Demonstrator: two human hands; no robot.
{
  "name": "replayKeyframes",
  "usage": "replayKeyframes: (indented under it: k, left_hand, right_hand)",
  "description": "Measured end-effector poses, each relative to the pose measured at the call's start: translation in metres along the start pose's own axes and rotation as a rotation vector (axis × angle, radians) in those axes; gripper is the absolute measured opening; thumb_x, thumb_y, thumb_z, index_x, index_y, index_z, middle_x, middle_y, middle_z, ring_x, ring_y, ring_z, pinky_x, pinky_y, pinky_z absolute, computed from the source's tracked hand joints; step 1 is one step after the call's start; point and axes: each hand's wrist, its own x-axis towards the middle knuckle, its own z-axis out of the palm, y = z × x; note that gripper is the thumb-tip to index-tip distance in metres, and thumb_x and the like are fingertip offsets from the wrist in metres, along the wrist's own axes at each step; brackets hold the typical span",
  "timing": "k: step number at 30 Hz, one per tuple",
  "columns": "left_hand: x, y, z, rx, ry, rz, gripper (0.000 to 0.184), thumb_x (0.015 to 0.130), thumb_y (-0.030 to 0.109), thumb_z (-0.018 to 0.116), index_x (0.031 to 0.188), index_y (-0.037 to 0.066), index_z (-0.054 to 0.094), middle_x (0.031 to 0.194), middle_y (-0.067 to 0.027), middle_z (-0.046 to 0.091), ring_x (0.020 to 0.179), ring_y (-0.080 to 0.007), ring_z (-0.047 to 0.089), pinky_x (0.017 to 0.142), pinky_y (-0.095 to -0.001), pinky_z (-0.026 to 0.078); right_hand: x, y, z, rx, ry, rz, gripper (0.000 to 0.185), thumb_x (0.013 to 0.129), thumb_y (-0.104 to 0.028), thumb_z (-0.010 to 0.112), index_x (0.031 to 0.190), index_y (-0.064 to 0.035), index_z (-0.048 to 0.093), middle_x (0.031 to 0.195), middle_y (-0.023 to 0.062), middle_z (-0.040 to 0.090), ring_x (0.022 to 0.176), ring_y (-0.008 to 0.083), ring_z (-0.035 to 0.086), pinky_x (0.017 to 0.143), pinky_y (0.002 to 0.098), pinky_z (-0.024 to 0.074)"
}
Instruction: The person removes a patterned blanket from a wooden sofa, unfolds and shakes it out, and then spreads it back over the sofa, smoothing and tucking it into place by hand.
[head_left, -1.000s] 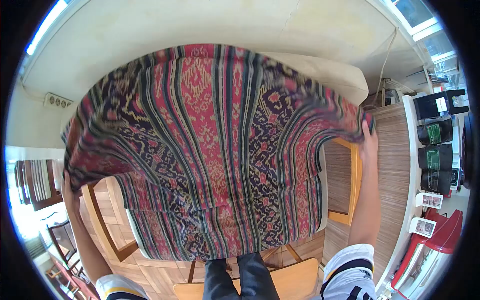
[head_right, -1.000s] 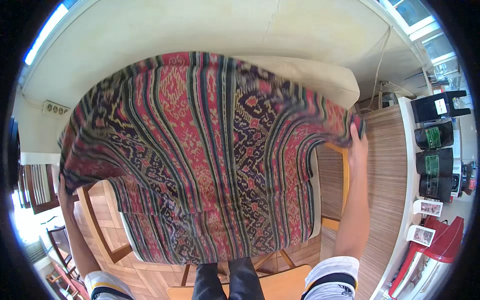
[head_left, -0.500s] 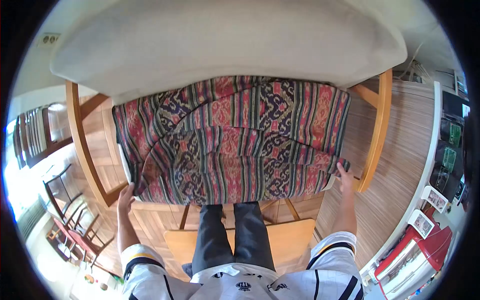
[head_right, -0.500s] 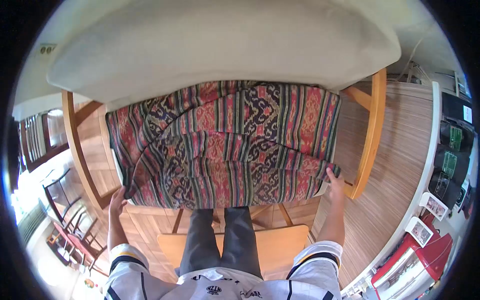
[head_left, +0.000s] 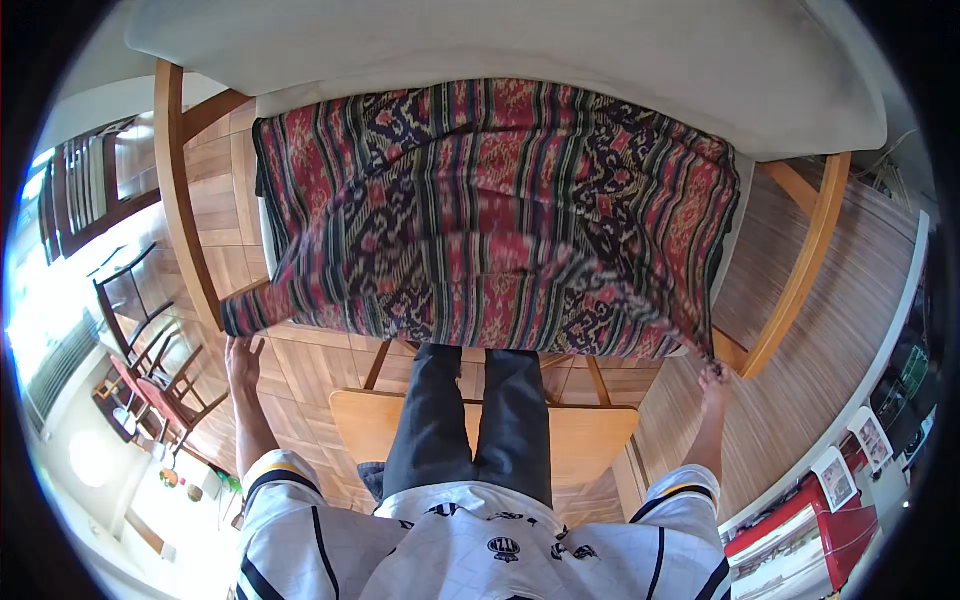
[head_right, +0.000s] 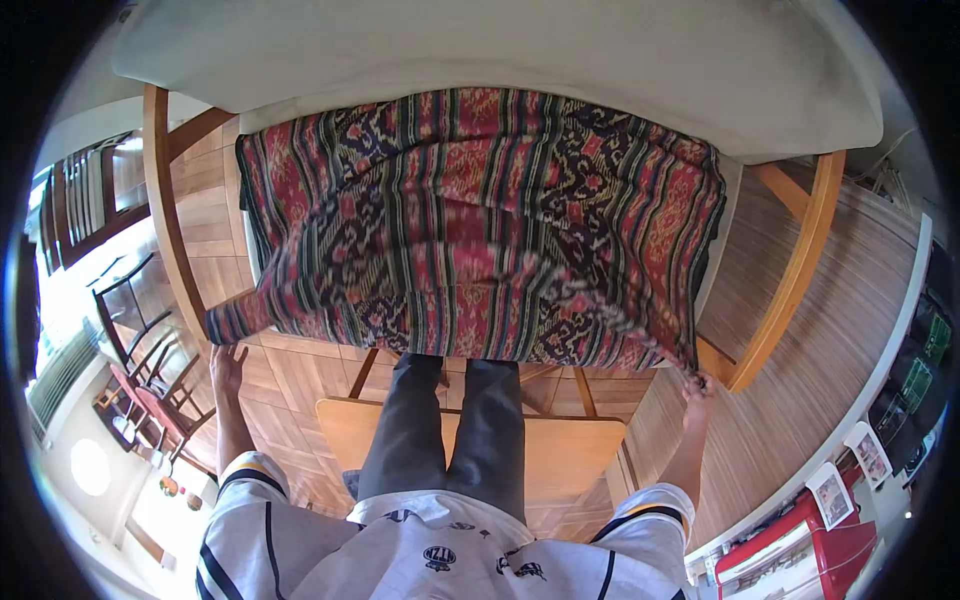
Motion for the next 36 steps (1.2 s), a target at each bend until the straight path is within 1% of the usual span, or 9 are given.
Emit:
replayKeyframes:
  k: [6,12,13,16,20,23,27,33,36]
  left_hand:
    - [0.008,-0.038,-0.033,0.278,0.004,-0.09,0.025,0.083,0.011,0.044,0.107,0.008,0.051,0.091,-0.0008,0.055,0.09,-0.0122,0.052,0.084,-0.0364,0.044]
    - [0.002,-0.044,0.03,0.714,0.07,-0.017,0.05,0.081,0.045,0.055,0.105,0.001,0.056,0.094,-0.0068,0.059,0.09,-0.0157,0.054,0.076,-0.031,0.046]
    - [0.004,-0.039,0.033,0.996,0.116,-0.011,0.042,0.079,0.043,0.059,0.08,0.001,0.063,0.067,-0.0016,0.058,0.066,-0.0095,0.052,0.061,-0.0239,0.042]
    - [-0.009,-0.042,0.026,0.822,-0.045,0.169,0.034,0.082,0.032,0.059,0.082,-0.001,0.064,0.062,-0.0034,0.056,0.063,-0.0089,0.051,0.058,-0.024,0.041]
    - [-0.031,-0.034,0.001,1.087,-0.029,0.388,0.014,0.078,0.007,0.059,0.09,0.001,0.063,0.082,-0.012,0.062,0.078,-0.0172,0.059,0.07,-0.0278,0.045]
    - [-0.036,-0.053,-0.023,1.232,-0.081,0.557,0.025,0.068,-0.007,0.054,0.089,0.001,0.063,0.1,-0.0166,0.056,0.09,-0.0286,0.057,0.072,-0.0329,0.048]
    - [-0.037,-0.062,-0.011,1.429,-0.11,0.329,0.017,0.071,0.006,0.056,0.085,0.001,0.064,0.08,-0.0135,0.061,0.068,-0.025,0.06,0.066,-0.0315,0.048]
    - [-0.023,-0.084,0.011,0.466,0.117,-0.252,0.052,0.084,0.044,0.05,0.079,-0.007,0.06,0.068,-0.0109,0.059,0.062,-0.0168,0.059,0.058,-0.0284,0.05]
    - [-0.02,-0.088,0.016,0.595,0.295,-0.375,0.059,0.084,0.048,0.047,0.078,-0.009,0.058,0.073,-0.0151,0.059,0.064,-0.0184,0.059,0.056,-0.0269,0.051]
  right_hand:
    - [0.002,0.003,0.012,0.057,0.024,0.019,0.017,0.083,-0.01,0.056,0.1,-0.0091,0.053,0.082,-0.0015,0.054,0.069,0.0095,0.052,0.063,0.0259,0.0438]
    - [-0.008,-0.037,0.054,0.004,0.087,0.192,0.015,0.082,-0.012,0.058,0.095,-0.0089,0.053,0.075,-0.0004,0.055,0.063,0.0093,0.052,0.055,0.0237,0.0425]
    - [0.004,-0.028,0.045,-0.063,0.107,0.171,0.013,0.082,-0.011,0.057,0.095,-0.0083,0.053,0.074,0.0004,0.054,0.062,0.0096,0.051,0.054,0.0235,0.0422]
    - [0.004,-0.024,0.036,-0.052,0.178,0.167,0.009,0.084,-0.008,0.054,0.093,-0.0061,0.052,0.071,0.0027,0.054,0.06,0.0105,0.051,0.051,0.0231,0.0411]
    - [0.036,0.015,-0.008,-0.039,0.216,0.291,0.013,0.084,-0.009,0.055,0.097,-0.0097,0.053,0.077,0.0017,0.054,0.06,0.01,0.049,0.052,0.0223,0.0398]
    - [0.021,-0.001,0.012,-0.102,0.235,0.215,0.013,0.085,-0.01,0.053,0.098,-0.0088,0.053,0.079,0.0017,0.056,0.061,0.0098,0.05,0.052,0.0221,0.0405]
    - [0.021,-0.005,0.032,-0.033,0.205,0.259,0.014,0.086,-0.012,0.052,0.099,-0.0094,0.053,0.081,0.0017,0.057,0.062,0.0087,0.052,0.051,0.0209,0.0413]
    - [0.015,-0.019,0.074,0.014,0.24,0.147,0.014,0.085,-0.011,0.053,0.099,-0.008,0.053,0.078,0.0028,0.056,0.06,0.0087,0.052,0.049,0.0193,0.041]
    - [0.01,-0.031,0.094,0.013,0.241,0.062,0.016,0.085,-0.011,0.053,0.101,-0.0061,0.052,0.076,0.004,0.055,0.059,0.0096,0.051,0.048,0.0192,0.0409]
